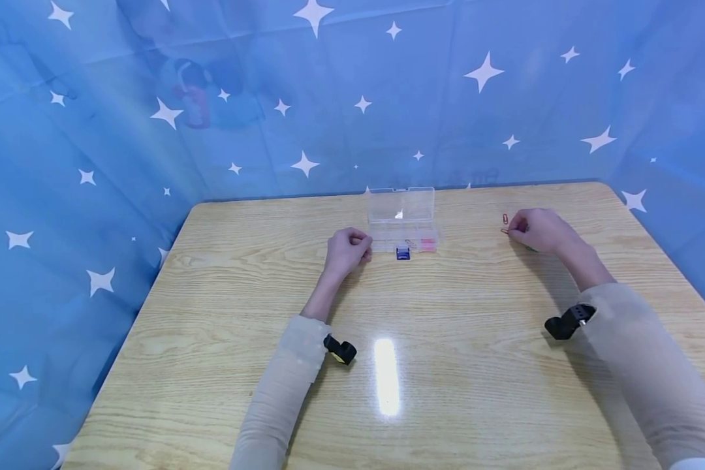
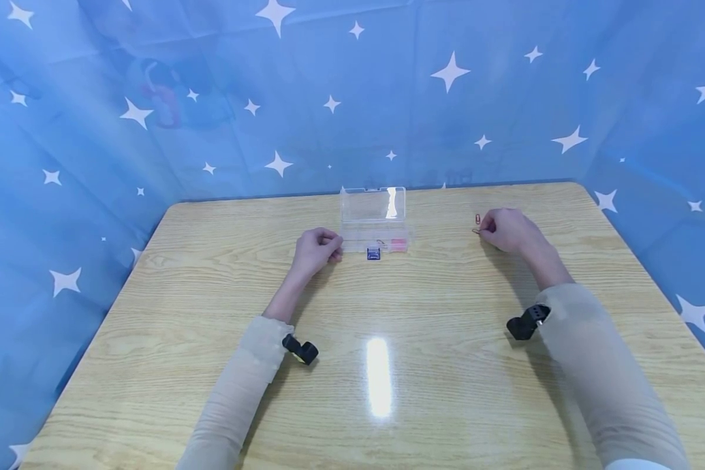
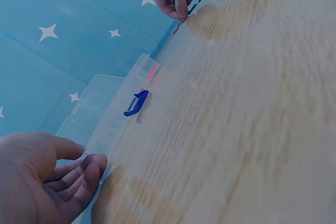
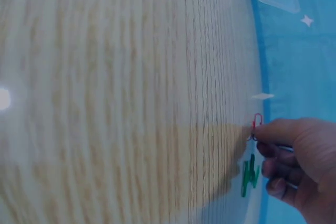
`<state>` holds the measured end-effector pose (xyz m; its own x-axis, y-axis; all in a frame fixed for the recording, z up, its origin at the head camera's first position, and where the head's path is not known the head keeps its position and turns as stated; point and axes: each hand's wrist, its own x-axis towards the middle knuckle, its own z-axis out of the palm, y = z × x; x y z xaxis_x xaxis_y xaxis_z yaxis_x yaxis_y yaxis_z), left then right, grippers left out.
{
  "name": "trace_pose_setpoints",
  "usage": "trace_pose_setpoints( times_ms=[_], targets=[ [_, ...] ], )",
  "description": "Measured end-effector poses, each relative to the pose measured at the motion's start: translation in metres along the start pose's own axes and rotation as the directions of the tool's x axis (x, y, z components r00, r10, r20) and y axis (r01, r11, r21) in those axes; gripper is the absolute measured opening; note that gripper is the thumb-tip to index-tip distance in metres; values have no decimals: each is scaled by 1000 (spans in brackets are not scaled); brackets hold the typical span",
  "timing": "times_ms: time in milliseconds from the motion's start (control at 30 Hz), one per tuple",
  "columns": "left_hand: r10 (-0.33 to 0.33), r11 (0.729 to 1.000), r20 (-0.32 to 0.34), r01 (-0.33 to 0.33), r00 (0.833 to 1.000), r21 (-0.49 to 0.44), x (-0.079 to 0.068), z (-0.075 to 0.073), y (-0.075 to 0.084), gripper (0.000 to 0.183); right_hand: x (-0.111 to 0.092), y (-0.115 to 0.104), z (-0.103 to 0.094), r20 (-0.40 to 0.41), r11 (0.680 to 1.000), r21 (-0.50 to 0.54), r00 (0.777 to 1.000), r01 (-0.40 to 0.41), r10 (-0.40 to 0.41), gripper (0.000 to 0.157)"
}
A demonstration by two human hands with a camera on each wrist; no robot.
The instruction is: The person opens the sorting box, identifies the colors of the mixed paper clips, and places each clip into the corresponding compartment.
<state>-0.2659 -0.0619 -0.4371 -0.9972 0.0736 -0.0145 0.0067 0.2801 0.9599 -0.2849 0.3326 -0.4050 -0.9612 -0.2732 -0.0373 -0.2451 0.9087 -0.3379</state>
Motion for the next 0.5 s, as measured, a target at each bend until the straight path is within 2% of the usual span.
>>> trace_pose_setpoints(
  times_ms=[500],
  targets=[
    [6, 1000, -2, -6, 1000, -7, 1, 1, -3, 14, 6, -25, -2, -54, 997, 4, 995, 80, -80, 12]
  ],
)
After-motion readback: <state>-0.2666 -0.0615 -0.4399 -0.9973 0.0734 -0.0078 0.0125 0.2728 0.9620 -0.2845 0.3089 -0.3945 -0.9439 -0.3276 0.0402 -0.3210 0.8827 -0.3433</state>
